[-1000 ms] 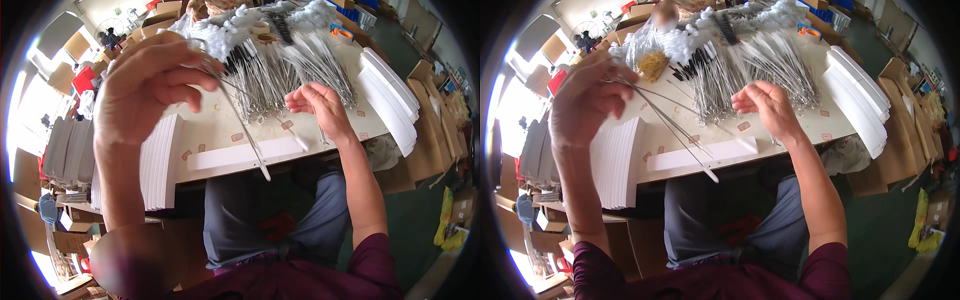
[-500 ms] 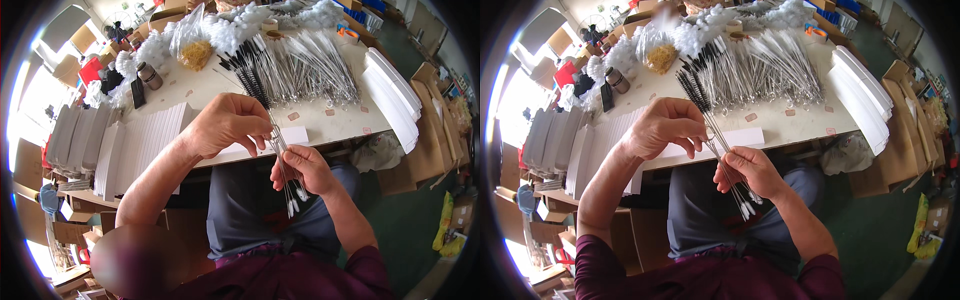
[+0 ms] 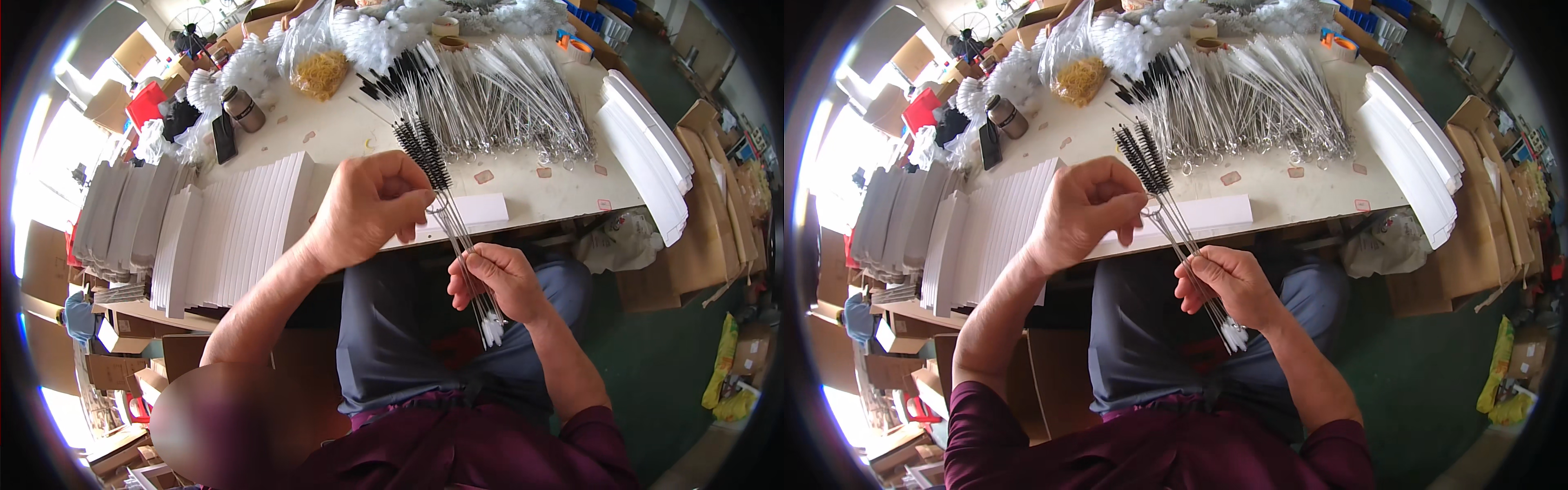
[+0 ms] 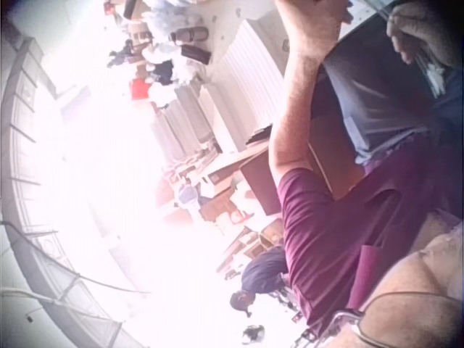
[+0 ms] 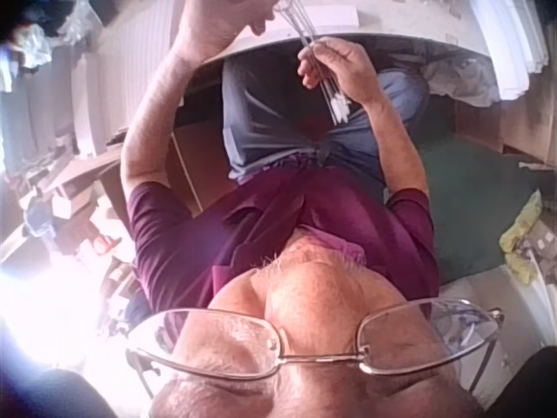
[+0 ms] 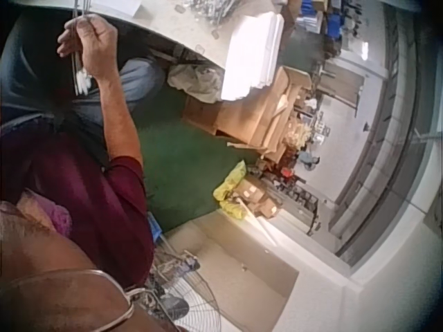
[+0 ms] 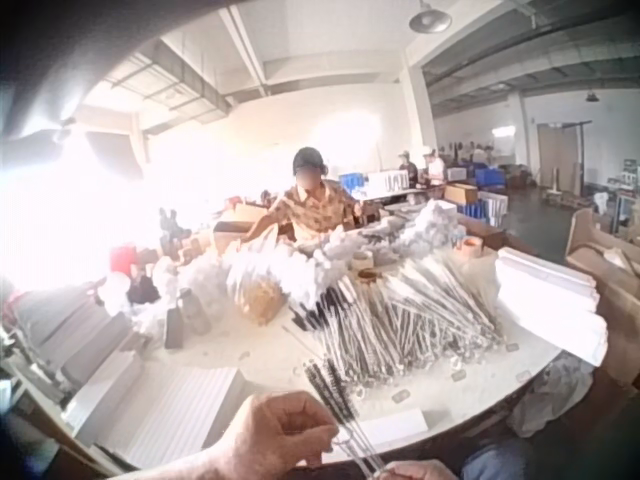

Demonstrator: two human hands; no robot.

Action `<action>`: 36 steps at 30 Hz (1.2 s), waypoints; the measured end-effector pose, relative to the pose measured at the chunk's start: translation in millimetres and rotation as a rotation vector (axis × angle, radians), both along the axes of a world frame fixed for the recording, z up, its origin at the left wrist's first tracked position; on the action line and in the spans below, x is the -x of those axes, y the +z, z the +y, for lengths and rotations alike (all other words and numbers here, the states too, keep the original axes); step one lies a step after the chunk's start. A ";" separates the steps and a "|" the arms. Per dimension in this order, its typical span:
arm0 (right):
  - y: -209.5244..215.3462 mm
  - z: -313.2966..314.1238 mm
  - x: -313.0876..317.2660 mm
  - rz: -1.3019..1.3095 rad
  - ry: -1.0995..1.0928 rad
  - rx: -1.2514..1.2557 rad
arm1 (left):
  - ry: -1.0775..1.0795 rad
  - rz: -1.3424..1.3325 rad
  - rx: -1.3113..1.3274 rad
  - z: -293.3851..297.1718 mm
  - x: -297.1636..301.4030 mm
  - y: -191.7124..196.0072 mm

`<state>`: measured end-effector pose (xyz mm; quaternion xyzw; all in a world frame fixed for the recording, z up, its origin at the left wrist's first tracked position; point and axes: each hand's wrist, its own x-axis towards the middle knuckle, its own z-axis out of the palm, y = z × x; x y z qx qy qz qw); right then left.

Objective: Folding white rectangular boxes and inserting several wire-handled brushes into each box for packaging.

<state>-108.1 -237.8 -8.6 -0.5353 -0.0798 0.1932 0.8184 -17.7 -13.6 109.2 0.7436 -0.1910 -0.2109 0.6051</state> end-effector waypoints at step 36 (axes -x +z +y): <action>-23.4 4.4 17.9 -0.093 -0.101 0.301 | 0.392 -0.248 0.019 17.5 -20.4 -50.2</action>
